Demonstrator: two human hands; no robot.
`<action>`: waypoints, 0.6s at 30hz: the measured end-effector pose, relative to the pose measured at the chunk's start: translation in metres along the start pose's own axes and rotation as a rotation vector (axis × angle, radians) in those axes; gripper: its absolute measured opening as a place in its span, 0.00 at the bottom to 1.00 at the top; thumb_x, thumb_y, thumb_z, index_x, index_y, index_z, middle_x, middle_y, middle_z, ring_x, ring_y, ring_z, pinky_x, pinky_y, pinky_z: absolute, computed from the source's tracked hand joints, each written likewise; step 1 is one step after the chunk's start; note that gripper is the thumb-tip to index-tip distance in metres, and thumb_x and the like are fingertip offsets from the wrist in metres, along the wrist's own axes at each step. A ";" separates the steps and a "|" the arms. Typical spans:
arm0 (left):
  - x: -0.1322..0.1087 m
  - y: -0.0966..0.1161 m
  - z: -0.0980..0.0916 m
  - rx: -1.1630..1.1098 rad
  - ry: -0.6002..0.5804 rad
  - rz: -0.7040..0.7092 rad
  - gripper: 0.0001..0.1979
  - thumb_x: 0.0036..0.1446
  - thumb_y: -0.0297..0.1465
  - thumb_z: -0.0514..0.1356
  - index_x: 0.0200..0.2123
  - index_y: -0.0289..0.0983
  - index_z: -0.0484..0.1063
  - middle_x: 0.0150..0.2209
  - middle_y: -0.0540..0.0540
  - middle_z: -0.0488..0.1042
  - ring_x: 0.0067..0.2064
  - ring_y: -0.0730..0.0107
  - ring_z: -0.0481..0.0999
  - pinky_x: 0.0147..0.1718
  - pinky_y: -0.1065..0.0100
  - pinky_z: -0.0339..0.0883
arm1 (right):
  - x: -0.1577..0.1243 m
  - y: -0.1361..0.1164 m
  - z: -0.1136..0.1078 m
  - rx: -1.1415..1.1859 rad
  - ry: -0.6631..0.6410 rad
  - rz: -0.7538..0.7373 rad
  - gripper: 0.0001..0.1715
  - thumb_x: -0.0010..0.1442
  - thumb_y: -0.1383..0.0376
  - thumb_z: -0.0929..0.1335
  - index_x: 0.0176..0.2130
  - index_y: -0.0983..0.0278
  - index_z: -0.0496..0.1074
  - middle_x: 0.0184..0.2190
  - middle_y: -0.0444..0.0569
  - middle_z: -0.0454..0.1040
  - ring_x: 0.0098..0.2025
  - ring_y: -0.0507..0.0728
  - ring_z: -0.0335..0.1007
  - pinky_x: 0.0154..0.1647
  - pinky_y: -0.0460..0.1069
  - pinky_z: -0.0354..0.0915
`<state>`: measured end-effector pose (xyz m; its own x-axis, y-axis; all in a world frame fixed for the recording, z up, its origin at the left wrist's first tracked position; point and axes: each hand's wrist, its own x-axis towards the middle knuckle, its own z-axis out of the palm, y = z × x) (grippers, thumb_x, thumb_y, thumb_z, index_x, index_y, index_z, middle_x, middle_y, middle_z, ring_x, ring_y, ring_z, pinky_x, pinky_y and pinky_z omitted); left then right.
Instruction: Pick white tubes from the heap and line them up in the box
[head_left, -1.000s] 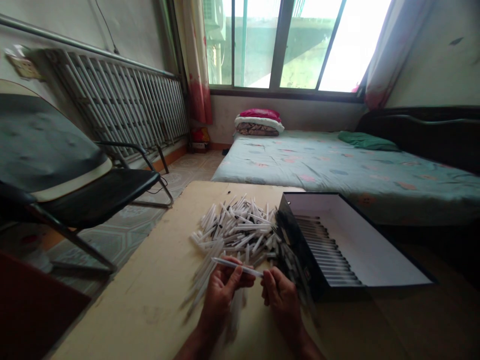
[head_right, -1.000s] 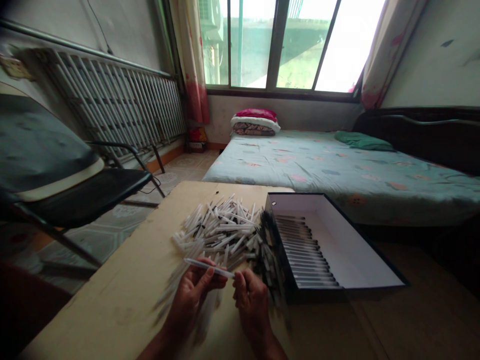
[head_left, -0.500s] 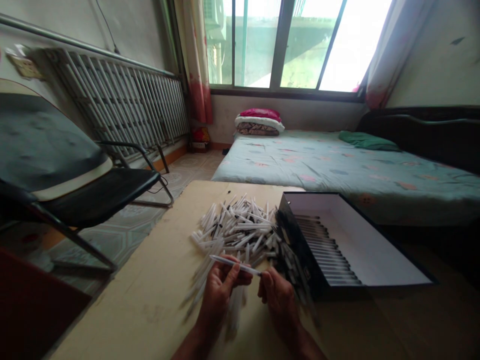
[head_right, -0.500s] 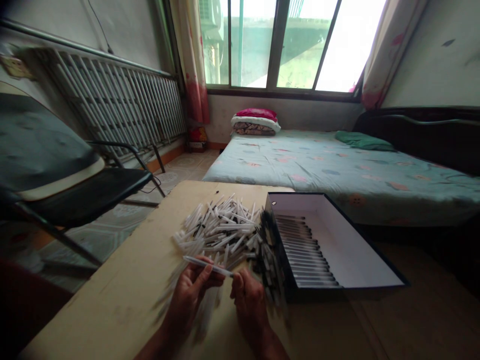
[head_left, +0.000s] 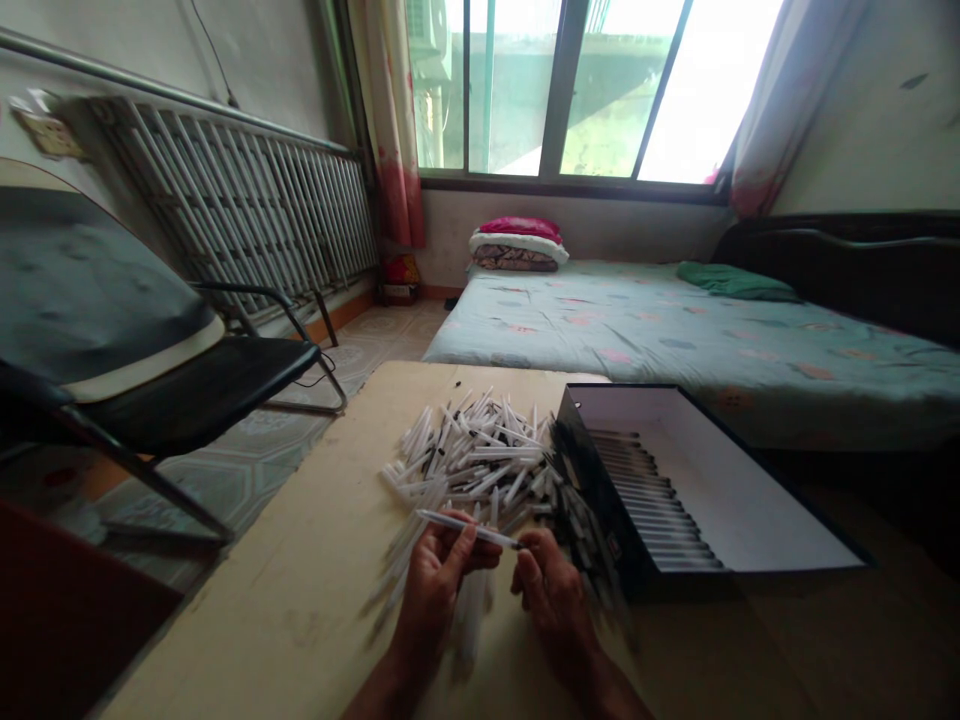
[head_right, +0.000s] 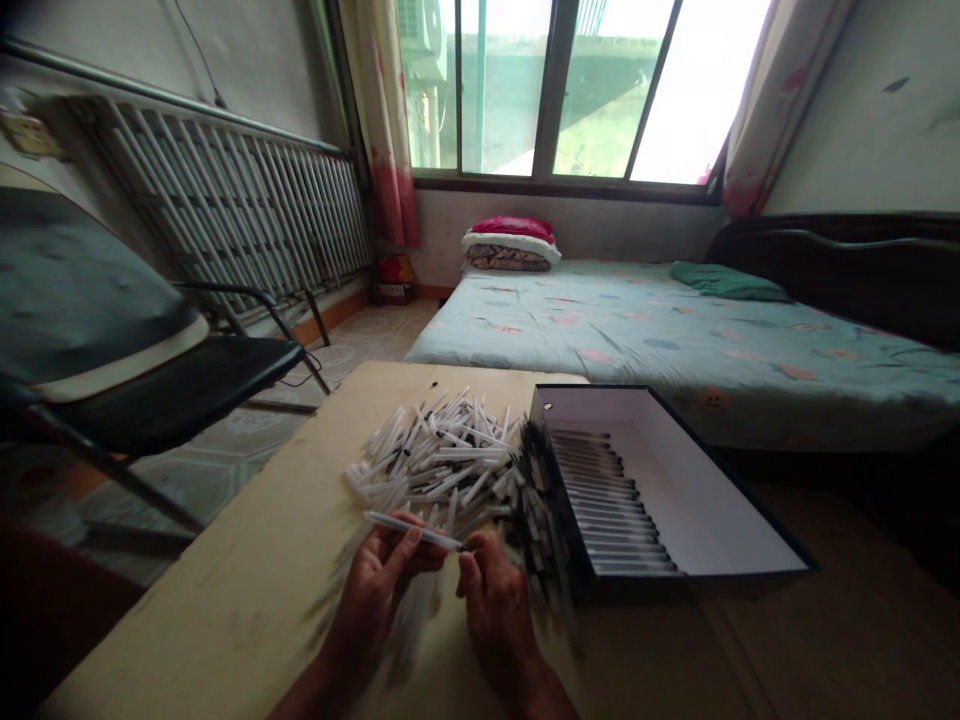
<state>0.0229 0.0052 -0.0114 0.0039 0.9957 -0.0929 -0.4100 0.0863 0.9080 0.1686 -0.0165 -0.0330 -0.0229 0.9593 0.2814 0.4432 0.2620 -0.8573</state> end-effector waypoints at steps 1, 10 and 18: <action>0.000 0.000 0.000 0.000 -0.002 0.002 0.10 0.54 0.32 0.60 0.37 0.36 0.64 0.29 0.47 0.78 0.30 0.65 0.78 0.35 0.59 0.73 | 0.000 0.000 0.000 0.004 0.004 0.001 0.11 0.65 0.59 0.57 0.36 0.62 0.62 0.21 0.39 0.66 0.20 0.49 0.63 0.24 0.42 0.58; -0.001 0.001 0.001 0.021 -0.020 -0.002 0.10 0.53 0.32 0.61 0.36 0.35 0.64 0.28 0.47 0.78 0.30 0.64 0.79 0.33 0.61 0.73 | -0.002 0.002 0.001 -0.032 0.038 -0.011 0.17 0.66 0.59 0.56 0.29 0.61 0.63 0.18 0.39 0.65 0.18 0.49 0.62 0.22 0.42 0.57; -0.001 0.001 0.002 0.011 -0.015 -0.015 0.11 0.51 0.32 0.63 0.35 0.35 0.65 0.28 0.46 0.79 0.29 0.64 0.78 0.32 0.61 0.73 | 0.000 0.002 0.002 -0.043 0.007 0.016 0.19 0.66 0.59 0.55 0.26 0.61 0.60 0.18 0.40 0.64 0.19 0.49 0.61 0.23 0.42 0.57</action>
<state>0.0243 0.0048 -0.0091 0.0235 0.9946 -0.1011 -0.3997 0.1020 0.9109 0.1679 -0.0160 -0.0351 -0.0097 0.9626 0.2709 0.4817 0.2418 -0.8423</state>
